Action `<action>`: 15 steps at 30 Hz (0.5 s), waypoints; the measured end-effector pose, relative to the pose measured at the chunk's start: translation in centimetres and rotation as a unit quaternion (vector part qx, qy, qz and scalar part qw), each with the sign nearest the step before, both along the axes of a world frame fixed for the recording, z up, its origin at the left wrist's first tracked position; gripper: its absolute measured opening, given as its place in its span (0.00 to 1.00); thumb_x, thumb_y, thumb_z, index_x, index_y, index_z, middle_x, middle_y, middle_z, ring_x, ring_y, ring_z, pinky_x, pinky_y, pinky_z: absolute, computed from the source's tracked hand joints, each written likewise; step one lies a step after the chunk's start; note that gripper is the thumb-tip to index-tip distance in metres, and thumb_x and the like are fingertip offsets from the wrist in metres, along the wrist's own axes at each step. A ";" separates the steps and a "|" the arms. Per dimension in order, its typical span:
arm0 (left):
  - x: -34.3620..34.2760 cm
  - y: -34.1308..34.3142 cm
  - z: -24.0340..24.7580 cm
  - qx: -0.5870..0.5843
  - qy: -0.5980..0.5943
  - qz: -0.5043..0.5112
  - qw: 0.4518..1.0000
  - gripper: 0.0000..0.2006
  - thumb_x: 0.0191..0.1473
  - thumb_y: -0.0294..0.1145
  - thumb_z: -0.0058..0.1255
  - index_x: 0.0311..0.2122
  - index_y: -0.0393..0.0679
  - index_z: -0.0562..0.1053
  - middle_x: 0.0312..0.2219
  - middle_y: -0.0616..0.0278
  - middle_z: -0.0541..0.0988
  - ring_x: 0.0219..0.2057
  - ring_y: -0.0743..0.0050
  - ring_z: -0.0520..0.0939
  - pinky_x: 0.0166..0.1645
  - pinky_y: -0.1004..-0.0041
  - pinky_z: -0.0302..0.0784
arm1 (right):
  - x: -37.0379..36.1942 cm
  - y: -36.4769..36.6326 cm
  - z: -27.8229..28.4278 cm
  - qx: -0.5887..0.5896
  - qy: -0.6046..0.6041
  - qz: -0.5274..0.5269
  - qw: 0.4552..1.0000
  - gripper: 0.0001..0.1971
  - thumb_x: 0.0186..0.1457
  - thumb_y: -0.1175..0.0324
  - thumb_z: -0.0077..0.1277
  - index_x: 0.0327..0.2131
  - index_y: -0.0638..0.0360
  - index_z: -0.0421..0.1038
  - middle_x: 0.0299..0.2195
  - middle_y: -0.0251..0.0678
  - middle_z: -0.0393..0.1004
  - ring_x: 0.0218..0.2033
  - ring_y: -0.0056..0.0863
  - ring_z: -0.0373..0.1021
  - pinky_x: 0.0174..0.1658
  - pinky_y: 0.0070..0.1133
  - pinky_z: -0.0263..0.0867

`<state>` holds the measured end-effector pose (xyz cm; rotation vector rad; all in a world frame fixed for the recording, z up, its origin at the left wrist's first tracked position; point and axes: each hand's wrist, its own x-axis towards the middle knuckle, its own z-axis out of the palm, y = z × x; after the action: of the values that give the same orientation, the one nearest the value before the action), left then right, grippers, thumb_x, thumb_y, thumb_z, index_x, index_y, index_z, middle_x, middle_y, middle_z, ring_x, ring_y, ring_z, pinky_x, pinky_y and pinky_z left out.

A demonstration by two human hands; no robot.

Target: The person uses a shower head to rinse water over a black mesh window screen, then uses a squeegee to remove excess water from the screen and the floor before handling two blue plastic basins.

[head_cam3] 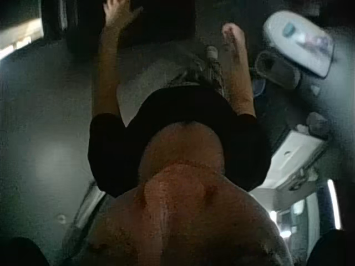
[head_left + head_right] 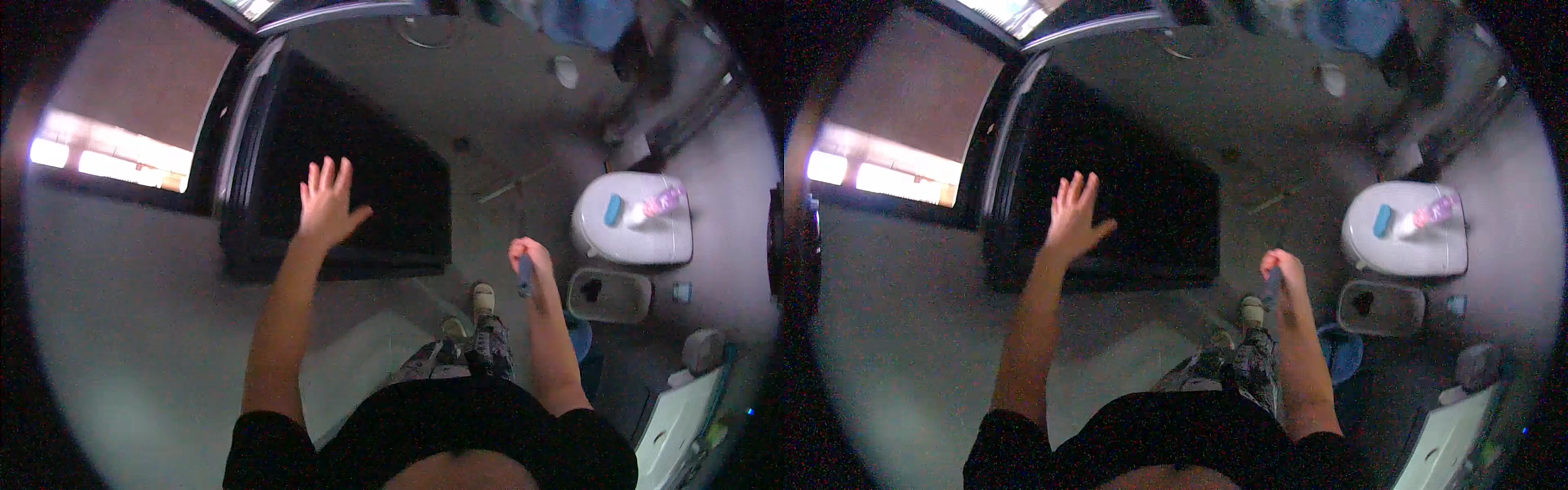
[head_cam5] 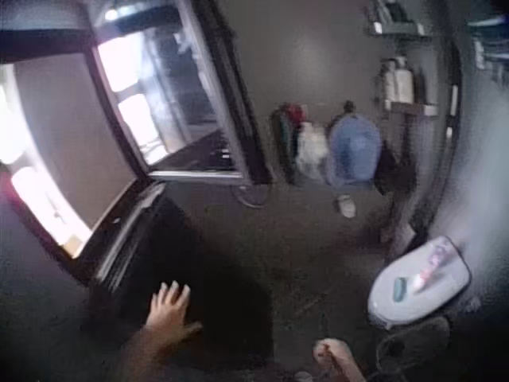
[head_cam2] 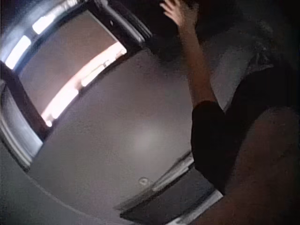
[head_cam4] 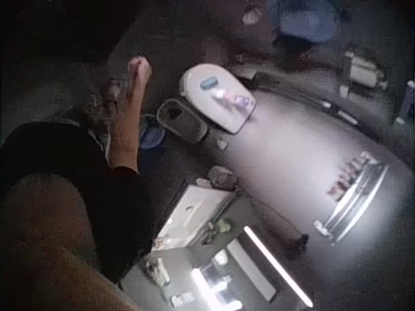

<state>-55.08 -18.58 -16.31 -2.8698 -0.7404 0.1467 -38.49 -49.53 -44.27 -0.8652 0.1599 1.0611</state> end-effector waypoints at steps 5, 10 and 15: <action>-6.0 13.3 3.8 0.170 -0.067 0.206 0.961 0.46 0.39 0.58 0.55 0.58 0.41 0.51 0.56 0.45 0.55 0.58 0.43 0.54 0.54 0.43 0.57 | -1.0 0.1 2.5 -0.056 0.144 0.005 0.988 0.08 0.51 0.77 0.36 0.19 0.59 0.54 0.16 0.29 0.56 0.17 0.18 0.57 0.21 0.15 0.58; -8.2 20.5 5.3 0.101 -0.038 0.321 0.941 0.58 0.32 0.71 0.51 0.58 0.31 0.45 0.50 0.40 0.64 0.52 0.45 0.65 0.54 0.50 0.60 | -1.4 -0.3 3.0 -0.041 0.107 -0.028 0.993 0.10 0.49 0.70 0.40 0.16 0.58 0.60 0.15 0.32 0.63 0.14 0.21 0.60 0.17 0.19 0.56; -11.6 26.4 2.9 0.039 -0.027 0.377 0.925 0.64 0.24 0.75 0.51 0.56 0.26 0.47 0.50 0.45 0.66 0.51 0.53 0.68 0.55 0.57 0.61 | -2.3 0.0 5.9 -0.037 -0.060 0.011 0.997 0.11 0.51 0.77 0.34 0.16 0.59 0.55 0.16 0.31 0.57 0.16 0.20 0.56 0.21 0.15 0.58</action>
<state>-66.66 7.84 -13.46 -2.3626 -1.7725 0.1282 -40.75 -49.51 -38.41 -0.9968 0.0888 1.0266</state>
